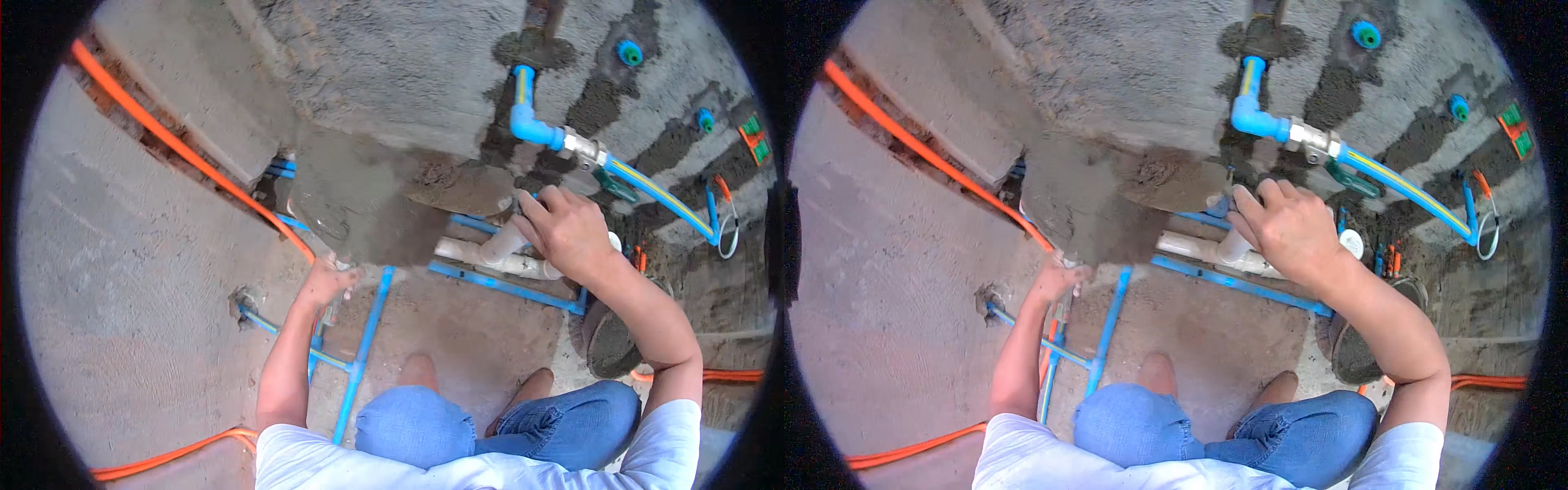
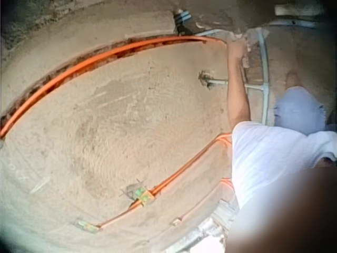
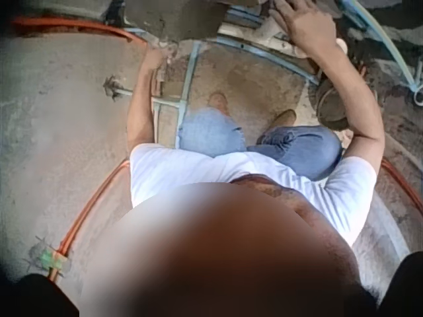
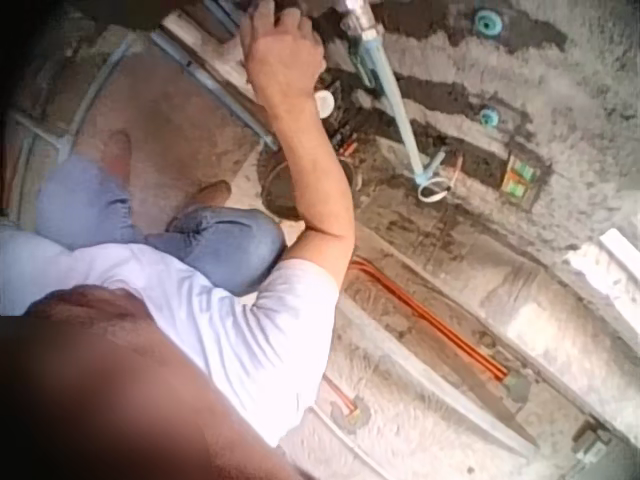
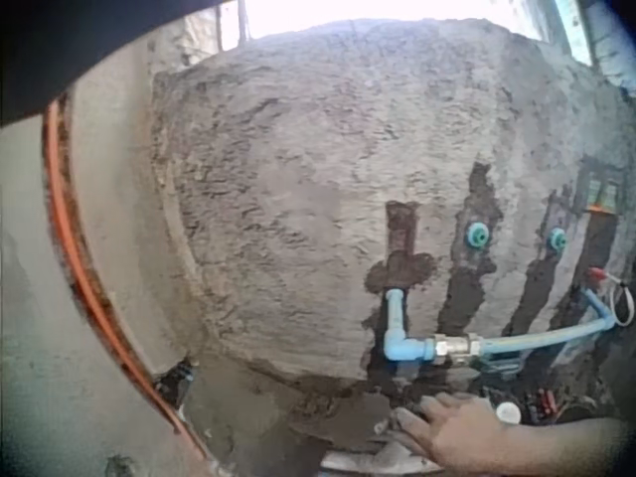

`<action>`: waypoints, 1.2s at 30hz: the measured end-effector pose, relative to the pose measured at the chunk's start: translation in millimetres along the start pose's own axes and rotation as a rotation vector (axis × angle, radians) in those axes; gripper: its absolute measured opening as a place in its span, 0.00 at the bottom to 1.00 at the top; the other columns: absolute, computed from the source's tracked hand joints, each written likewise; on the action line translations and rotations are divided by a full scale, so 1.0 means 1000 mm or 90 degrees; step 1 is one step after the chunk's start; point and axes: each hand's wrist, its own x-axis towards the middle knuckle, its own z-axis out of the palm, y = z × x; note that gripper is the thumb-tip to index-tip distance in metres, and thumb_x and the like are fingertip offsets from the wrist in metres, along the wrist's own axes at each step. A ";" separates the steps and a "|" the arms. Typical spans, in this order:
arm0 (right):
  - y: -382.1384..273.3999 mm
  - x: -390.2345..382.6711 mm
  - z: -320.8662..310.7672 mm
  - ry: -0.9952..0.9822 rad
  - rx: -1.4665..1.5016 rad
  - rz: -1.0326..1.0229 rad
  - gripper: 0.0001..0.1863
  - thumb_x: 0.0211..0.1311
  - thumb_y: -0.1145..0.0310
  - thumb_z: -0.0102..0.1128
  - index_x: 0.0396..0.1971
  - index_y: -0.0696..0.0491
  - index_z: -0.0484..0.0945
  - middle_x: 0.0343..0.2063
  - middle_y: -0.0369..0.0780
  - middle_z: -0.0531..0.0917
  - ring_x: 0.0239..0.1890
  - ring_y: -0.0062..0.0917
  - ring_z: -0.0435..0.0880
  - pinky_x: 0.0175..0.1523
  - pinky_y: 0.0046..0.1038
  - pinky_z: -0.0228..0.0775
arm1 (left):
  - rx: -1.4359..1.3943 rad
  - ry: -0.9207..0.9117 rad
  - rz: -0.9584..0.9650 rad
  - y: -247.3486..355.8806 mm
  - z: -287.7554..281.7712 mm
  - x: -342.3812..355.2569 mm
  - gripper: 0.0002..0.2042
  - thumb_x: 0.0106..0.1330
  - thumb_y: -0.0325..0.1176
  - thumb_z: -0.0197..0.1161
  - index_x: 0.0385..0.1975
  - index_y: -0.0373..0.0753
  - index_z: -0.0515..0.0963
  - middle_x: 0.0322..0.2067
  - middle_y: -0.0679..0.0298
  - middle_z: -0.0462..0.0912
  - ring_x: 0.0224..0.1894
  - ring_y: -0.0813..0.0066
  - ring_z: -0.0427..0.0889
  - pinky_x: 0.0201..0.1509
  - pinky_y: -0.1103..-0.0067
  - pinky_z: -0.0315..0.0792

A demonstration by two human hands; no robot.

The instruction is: Applying mortar around plumbing pipes in a renovation area using a trowel.

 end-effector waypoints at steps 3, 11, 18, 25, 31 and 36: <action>-0.019 0.020 -0.001 0.054 0.057 -0.030 0.15 0.53 0.60 0.63 0.38 0.52 0.76 0.21 0.38 0.71 0.24 0.31 0.77 0.26 0.32 0.71 | 0.237 -0.015 -0.055 0.006 -0.001 -0.039 0.09 0.53 0.31 0.66 0.29 0.36 0.74 0.17 0.66 0.75 0.16 0.79 0.73 0.20 0.79 0.69; -0.061 -0.002 0.038 -0.237 0.518 0.275 0.12 0.58 0.63 0.57 0.31 0.59 0.78 0.24 0.49 0.79 0.28 0.44 0.79 0.33 0.39 0.71 | 0.174 -0.064 -0.130 -0.054 0.041 -0.020 0.08 0.56 0.32 0.65 0.30 0.35 0.74 0.20 0.67 0.77 0.19 0.76 0.74 0.22 0.78 0.69; 0.018 -0.169 -0.053 -0.169 0.484 0.428 0.15 0.57 0.64 0.54 0.19 0.60 0.70 0.16 0.47 0.70 0.20 0.37 0.72 0.29 0.35 0.66 | 0.379 -0.261 -0.253 -0.122 0.040 -0.055 0.13 0.51 0.31 0.68 0.30 0.29 0.75 0.20 0.51 0.79 0.20 0.66 0.80 0.25 0.70 0.72; 0.012 -0.400 -0.087 -0.308 0.033 0.917 0.18 0.62 0.61 0.50 0.21 0.61 0.74 0.21 0.50 0.78 0.24 0.40 0.78 0.31 0.39 0.69 | 0.543 -0.545 0.079 -0.084 0.160 -0.005 0.15 0.49 0.34 0.67 0.30 0.29 0.76 0.27 0.41 0.78 0.33 0.43 0.79 0.34 0.63 0.73; 0.068 -0.428 -0.026 -0.491 -0.139 0.847 0.14 0.59 0.63 0.51 0.24 0.58 0.79 0.25 0.48 0.82 0.31 0.43 0.82 0.35 0.43 0.75 | 0.731 -0.794 0.160 -0.043 0.252 0.037 0.17 0.48 0.36 0.65 0.34 0.30 0.77 0.29 0.41 0.78 0.36 0.44 0.79 0.41 0.62 0.73; 0.019 -0.442 0.018 -0.625 -0.033 0.745 0.08 0.51 0.72 0.51 0.22 0.55 0.81 0.28 0.47 0.83 0.31 0.38 0.84 0.35 0.38 0.78 | 0.672 -0.785 0.186 -0.046 0.280 0.044 0.16 0.47 0.34 0.66 0.34 0.31 0.76 0.29 0.42 0.79 0.36 0.45 0.79 0.41 0.63 0.73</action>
